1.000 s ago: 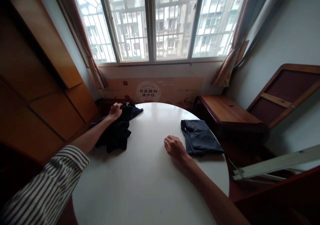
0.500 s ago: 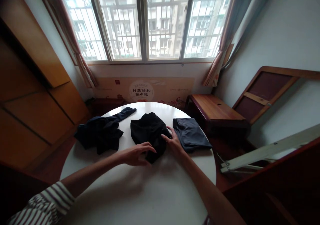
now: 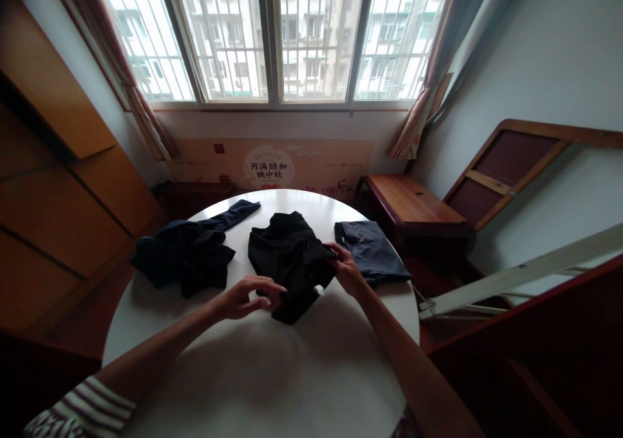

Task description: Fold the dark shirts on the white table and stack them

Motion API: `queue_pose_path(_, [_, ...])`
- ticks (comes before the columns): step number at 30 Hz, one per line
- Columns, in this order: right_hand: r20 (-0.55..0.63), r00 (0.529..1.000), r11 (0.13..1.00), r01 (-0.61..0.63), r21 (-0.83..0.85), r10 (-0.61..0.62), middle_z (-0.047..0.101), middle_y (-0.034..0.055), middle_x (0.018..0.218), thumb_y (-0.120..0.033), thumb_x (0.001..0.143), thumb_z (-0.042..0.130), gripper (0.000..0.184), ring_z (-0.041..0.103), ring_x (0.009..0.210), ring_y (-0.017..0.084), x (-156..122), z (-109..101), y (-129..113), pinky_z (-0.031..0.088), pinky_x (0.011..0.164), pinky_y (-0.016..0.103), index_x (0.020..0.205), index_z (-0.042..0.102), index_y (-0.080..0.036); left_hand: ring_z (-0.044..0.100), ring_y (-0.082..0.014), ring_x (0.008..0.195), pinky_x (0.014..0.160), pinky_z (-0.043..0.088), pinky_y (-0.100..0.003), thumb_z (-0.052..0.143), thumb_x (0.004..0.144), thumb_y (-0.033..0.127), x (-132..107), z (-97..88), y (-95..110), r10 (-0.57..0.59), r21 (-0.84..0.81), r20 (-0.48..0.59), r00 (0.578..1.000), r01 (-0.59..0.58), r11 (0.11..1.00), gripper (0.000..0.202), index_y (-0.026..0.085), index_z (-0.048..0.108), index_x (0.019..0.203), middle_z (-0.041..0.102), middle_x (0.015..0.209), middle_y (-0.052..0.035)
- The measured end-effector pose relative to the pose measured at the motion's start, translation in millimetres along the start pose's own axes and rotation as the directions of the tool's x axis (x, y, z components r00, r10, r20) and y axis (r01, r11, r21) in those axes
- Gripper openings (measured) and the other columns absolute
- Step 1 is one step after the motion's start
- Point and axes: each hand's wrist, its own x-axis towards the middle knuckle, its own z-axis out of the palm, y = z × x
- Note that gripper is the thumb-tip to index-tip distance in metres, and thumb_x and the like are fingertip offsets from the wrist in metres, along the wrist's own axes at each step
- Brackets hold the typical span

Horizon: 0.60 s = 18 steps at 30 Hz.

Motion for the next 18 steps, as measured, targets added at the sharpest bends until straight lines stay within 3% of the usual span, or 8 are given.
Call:
queue_pose_path(2, [-0.016, 0.999, 0.998, 0.041, -0.042, -0.042, 0.07, 0.0016, 0.091, -0.03, 0.072, 0.069, 0.034, 0.062, 0.073, 0.016, 2, -3, 0, 0.047, 0.063, 0.025, 0.105, 0.066, -0.023, 0.063, -0.0248, 0.108, 0.096, 0.049, -0.04, 0.058, 0.092, 0.034, -1, -4.2, -4, 0.022, 0.133, 0.017, 1.0, -0.024, 0.991, 0.039, 0.018, 0.061, 0.128, 0.067, 0.116, -0.0143])
queue_pose_path(4, [-0.023, 0.999, 0.995, 0.038, -0.088, -0.04, 0.07, 0.0016, 0.094, -0.023, 0.071, 0.062, 0.037, 0.061, 0.073, 0.016, 5, -6, 1, 0.047, 0.063, 0.025, 0.108, 0.065, -0.023, 0.046, -0.0329, 0.131, 0.109, 0.036, -0.053, 0.068, 0.085, 0.038, -1, -6.6, -14, -0.066, 0.355, -0.025, 0.997, 0.071, 0.932, 0.059, 0.019, 0.052, 0.138, 0.053, 0.139, -0.0177])
queue_pose_path(6, [-0.032, 0.999, 0.995, 0.012, -0.098, -0.015, 0.07, 0.0013, 0.092, -0.022, 0.069, 0.061, 0.042, 0.062, 0.073, 0.017, 6, -7, 3, 0.048, 0.065, 0.027, 0.112, 0.062, -0.023, 0.033, -0.0382, 0.14, 0.111, 0.027, -0.062, 0.074, 0.078, 0.037, -1, -7.8, -27, -0.194, 0.514, -0.026, 0.981, 0.18, 0.839, 0.075, 0.018, 0.044, 0.144, 0.043, 0.148, -0.0186])
queue_pose_path(8, [-0.042, 0.999, 0.996, -0.014, -0.09, 0.01, 0.07, 0.0013, 0.092, -0.024, 0.071, 0.063, 0.049, 0.063, 0.072, 0.018, 7, -8, 6, 0.05, 0.067, 0.029, 0.12, 0.058, -0.025, 0.037, -0.0372, 0.138, 0.112, 0.026, -0.063, 0.071, 0.079, 0.026, 1, -8.3, -35, -0.272, 0.602, -0.007, 0.962, 0.221, 0.768, 0.069, 0.017, 0.046, 0.143, 0.046, 0.145, -0.0183])
queue_pose_path(11, [-0.079, 0.996, 0.996, -0.034, -0.084, 0.027, 0.071, 0.0032, 0.096, -0.035, 0.076, 0.067, 0.048, 0.065, 0.078, 0.02, 8, -8, 9, 0.051, 0.07, 0.031, 0.122, 0.057, -0.026, 0.057, -0.0299, 0.119, 0.108, 0.037, -0.052, 0.06, 0.081, 0.01, 4, -9.0, -28, -0.25, 0.661, 0.02, 0.968, 0.175, 0.73, 0.047, 0.014, 0.059, 0.128, 0.061, 0.125, -0.0167])
queue_pose_path(14, [-0.085, 0.996, 0.999, -0.036, -0.027, 0.034, 0.07, 0.0036, 0.102, -0.044, 0.08, 0.064, 0.042, 0.066, 0.088, 0.022, 5, -7, 7, 0.051, 0.079, 0.032, 0.118, 0.059, -0.026, 0.067, -0.0246, 0.089, 0.087, 0.051, -0.038, 0.064, 0.084, 0.021, 4, -9.2, 0, -0.188, 0.577, 0.101, 0.977, 0.097, 0.811, 0.026, 0.013, 0.069, 0.108, 0.07, 0.095, -0.0118])
queue_pose_path(16, [-0.018, 0.997, 0.997, -0.077, -0.011, 0.077, 0.07, 0.0025, 0.101, -0.046, 0.081, 0.064, 0.045, 0.065, 0.085, 0.02, 1, -4, 3, 0.051, 0.077, 0.031, 0.122, 0.057, -0.027, 0.068, -0.0202, 0.074, 0.072, 0.052, -0.029, 0.071, 0.083, 0.037, 1, -9.2, 21, -0.124, 0.34, 0.277, 0.953, 0.024, 0.94, 0.029, 0.016, 0.071, 0.102, 0.071, 0.082, -0.0072])
queue_pose_path(18, [0.085, 0.985, 0.987, -0.147, -0.068, 0.152, 0.07, 0.0015, 0.097, -0.044, 0.08, 0.066, 0.05, 0.063, 0.074, 0.018, -3, 0, -2, 0.05, 0.067, 0.029, 0.125, 0.055, -0.026, 0.067, -0.0152, 0.066, 0.063, 0.051, -0.022, 0.067, 0.087, 0.043, -2, -9.9, 35, -0.027, 0.036, 0.428, 0.903, 0.013, 0.999, 0.029, 0.018, 0.072, 0.102, 0.071, 0.075, -0.0037])
